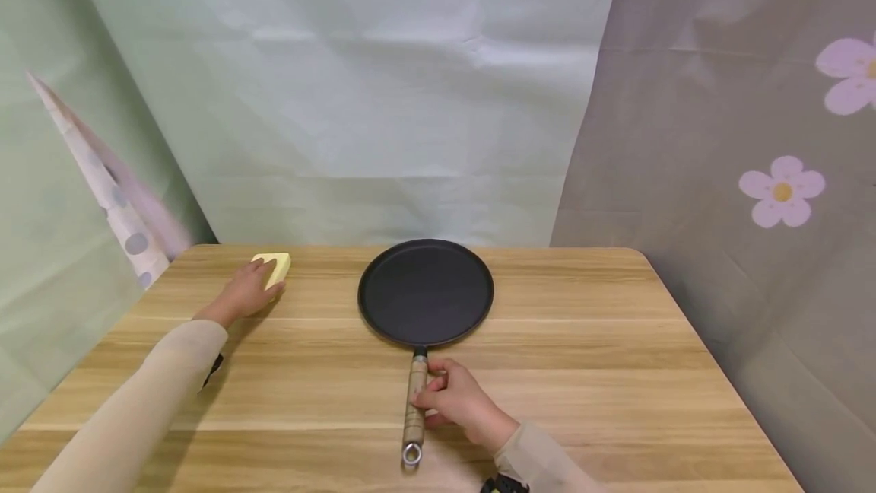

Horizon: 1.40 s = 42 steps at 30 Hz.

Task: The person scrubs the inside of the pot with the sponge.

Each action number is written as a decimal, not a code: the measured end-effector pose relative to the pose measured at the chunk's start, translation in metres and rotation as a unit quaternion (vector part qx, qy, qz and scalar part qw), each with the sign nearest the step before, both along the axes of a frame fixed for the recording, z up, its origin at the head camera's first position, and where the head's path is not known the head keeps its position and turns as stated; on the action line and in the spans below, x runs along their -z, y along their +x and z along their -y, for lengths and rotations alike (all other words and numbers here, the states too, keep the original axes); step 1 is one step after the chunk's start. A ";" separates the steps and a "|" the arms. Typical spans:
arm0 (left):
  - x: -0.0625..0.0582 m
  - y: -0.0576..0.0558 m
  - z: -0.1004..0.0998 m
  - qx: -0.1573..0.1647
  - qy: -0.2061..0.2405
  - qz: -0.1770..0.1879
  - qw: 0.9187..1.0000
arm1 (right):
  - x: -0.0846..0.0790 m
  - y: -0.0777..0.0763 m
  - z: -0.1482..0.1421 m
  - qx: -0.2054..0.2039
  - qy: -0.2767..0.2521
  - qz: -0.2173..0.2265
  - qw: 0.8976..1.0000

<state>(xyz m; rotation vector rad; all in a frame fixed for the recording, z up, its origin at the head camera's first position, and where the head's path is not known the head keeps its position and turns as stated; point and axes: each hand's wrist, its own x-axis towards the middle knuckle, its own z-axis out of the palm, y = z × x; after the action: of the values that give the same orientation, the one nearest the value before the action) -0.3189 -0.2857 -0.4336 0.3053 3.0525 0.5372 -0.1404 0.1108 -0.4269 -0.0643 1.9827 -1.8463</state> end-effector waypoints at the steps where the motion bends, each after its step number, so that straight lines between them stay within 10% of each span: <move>1: 0.001 -0.001 0.000 -0.001 0.001 0.003 1.000 | 0.000 0.000 0.001 0.002 0.002 0.000 1.000; 15: 0.003 -0.003 -0.003 -0.013 -0.001 0.009 1.000 | 0.003 -0.002 0.002 0.013 0.009 -0.001 1.000; 42: -0.002 0.002 -0.017 0.037 -0.010 -0.094 0.995 | 0.002 -0.004 0.000 0.000 0.005 0.006 1.000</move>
<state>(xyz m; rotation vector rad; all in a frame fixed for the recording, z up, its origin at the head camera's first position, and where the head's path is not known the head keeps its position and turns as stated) -0.3165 -0.2683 -0.4320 0.4928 3.2091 0.5010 -0.1440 0.1104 -0.4286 -0.0504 1.9836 -1.8333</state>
